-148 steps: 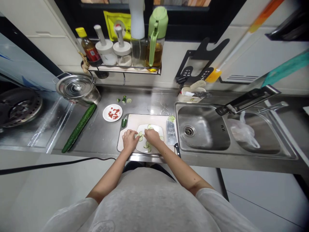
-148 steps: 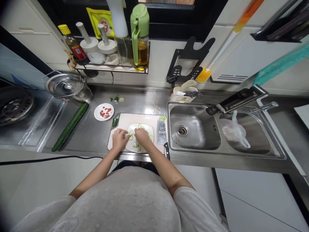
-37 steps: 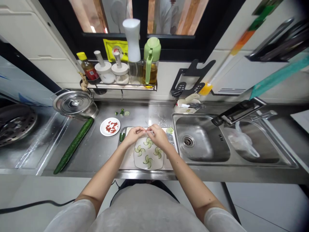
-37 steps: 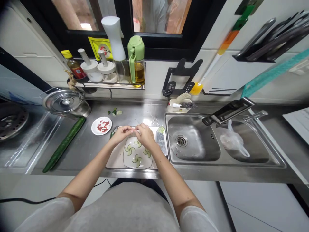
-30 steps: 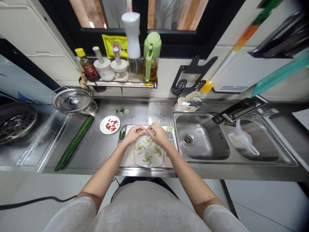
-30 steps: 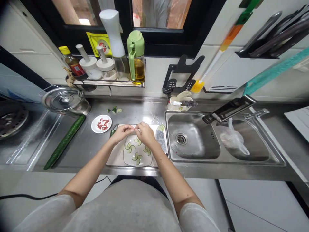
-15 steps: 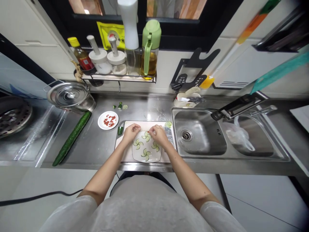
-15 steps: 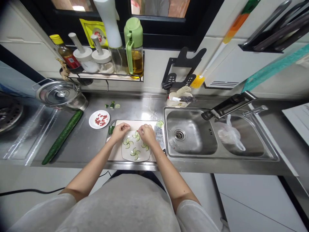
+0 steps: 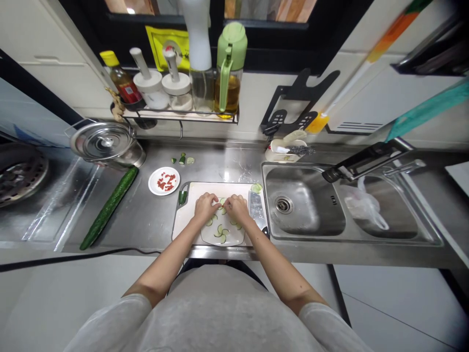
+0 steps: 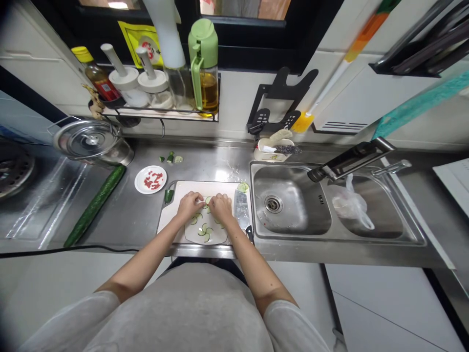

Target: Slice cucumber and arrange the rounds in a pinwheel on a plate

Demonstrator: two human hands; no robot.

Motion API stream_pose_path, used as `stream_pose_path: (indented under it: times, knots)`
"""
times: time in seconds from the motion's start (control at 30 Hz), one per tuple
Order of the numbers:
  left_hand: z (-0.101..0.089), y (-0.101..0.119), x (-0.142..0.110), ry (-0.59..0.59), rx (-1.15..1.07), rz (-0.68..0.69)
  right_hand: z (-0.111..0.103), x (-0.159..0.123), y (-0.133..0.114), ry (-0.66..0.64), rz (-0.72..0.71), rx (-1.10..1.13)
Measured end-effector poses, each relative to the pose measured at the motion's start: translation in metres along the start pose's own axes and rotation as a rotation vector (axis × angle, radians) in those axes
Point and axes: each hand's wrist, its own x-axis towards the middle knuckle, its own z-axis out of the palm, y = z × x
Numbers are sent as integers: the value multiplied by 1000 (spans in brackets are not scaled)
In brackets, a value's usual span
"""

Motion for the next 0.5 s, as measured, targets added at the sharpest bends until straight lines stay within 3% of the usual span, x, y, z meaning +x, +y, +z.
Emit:
stream_pose_path:
  times: [0.5]
  knots:
    - [7,8,-2,-36,64,-55,3,1,-1,15,-21,-33]
